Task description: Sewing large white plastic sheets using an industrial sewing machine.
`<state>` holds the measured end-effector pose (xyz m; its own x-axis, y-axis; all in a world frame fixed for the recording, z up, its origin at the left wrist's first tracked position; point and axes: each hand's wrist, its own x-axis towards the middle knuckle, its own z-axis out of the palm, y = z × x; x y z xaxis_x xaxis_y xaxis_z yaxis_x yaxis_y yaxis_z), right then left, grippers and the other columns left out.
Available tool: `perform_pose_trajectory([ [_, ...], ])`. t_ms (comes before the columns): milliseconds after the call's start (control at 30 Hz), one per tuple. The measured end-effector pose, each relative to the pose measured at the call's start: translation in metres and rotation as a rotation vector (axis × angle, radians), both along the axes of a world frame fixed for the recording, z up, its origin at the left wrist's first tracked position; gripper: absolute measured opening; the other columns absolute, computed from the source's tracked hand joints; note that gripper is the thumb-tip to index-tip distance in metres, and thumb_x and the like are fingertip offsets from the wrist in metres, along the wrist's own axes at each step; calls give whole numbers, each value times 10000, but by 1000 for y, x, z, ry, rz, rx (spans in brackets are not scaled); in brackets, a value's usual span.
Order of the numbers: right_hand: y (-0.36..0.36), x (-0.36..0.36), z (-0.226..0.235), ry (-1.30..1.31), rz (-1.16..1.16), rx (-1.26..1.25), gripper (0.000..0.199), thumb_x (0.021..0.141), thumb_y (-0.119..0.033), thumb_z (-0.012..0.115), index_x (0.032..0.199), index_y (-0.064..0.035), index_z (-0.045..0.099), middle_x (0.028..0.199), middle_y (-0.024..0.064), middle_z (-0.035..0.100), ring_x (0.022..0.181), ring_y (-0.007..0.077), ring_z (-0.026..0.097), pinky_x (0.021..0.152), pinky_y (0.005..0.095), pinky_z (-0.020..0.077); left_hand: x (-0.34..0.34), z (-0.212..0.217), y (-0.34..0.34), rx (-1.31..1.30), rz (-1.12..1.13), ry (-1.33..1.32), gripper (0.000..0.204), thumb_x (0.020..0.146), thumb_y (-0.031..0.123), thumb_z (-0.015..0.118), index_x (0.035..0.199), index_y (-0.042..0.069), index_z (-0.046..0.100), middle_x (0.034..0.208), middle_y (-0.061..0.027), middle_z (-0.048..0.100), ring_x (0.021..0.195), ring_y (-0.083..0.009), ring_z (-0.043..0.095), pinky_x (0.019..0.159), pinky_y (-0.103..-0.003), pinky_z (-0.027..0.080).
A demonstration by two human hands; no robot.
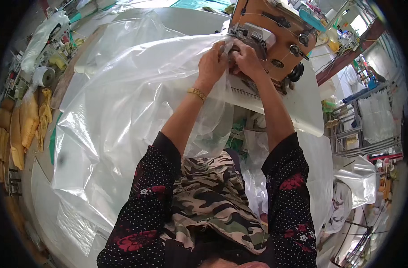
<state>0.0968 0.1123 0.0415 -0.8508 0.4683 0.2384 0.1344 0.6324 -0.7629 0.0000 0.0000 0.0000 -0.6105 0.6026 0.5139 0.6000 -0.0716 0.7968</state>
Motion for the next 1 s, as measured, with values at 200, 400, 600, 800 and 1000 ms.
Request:
perform_pose_trajectory([
  [200, 12, 3, -28, 53, -150, 458, 525, 879, -78, 457, 1403, -54, 447, 780, 188, 685, 561, 250, 661, 646, 368, 552, 20, -1, 1, -57, 194, 119, 360, 865, 98, 533, 1224, 93, 568, 844, -190, 674, 816, -376, 643, 747, -468, 496],
  [400, 4, 2, -14, -31, -160, 487, 553, 885, -65, 429, 1437, -79, 405, 765, 179, 679, 526, 223, 645, 623, 362, 546, 12, -2, 5, 151, 33, -95, 289, 907, 92, 498, 1146, 35, 649, 845, -226, 667, 831, -379, 650, 754, -435, 497],
  [600, -8, 6, 1, -110, -110, 28, 558, 891, -55, 421, 1448, -76, 385, 768, 156, 670, 542, 189, 640, 563, 319, 535, 3, 14, -8, 74, -73, 99, 280, 911, 147, 551, 1120, -10, 650, 800, -242, 654, 692, -307, 643, 689, -402, 498],
  [800, -6, -3, 9, -212, -175, 571, 438, 888, -160, 484, 1315, -63, 481, 1110, 226, 637, 1082, 393, 588, 915, 480, 470, -9, 26, -10, -263, 73, 548, 299, 878, 118, 519, 1154, 72, 621, 841, -211, 660, 812, -397, 641, 746, -505, 506],
  [1000, 0, 11, 6, -150, -106, 215, 492, 889, -135, 485, 1376, -72, 454, 940, 219, 673, 876, 385, 656, 812, 451, 521, 7, 21, -10, -203, 105, 444, 155, 852, 119, 515, 937, 58, 630, 830, -186, 669, 785, -375, 655, 724, -489, 516],
])
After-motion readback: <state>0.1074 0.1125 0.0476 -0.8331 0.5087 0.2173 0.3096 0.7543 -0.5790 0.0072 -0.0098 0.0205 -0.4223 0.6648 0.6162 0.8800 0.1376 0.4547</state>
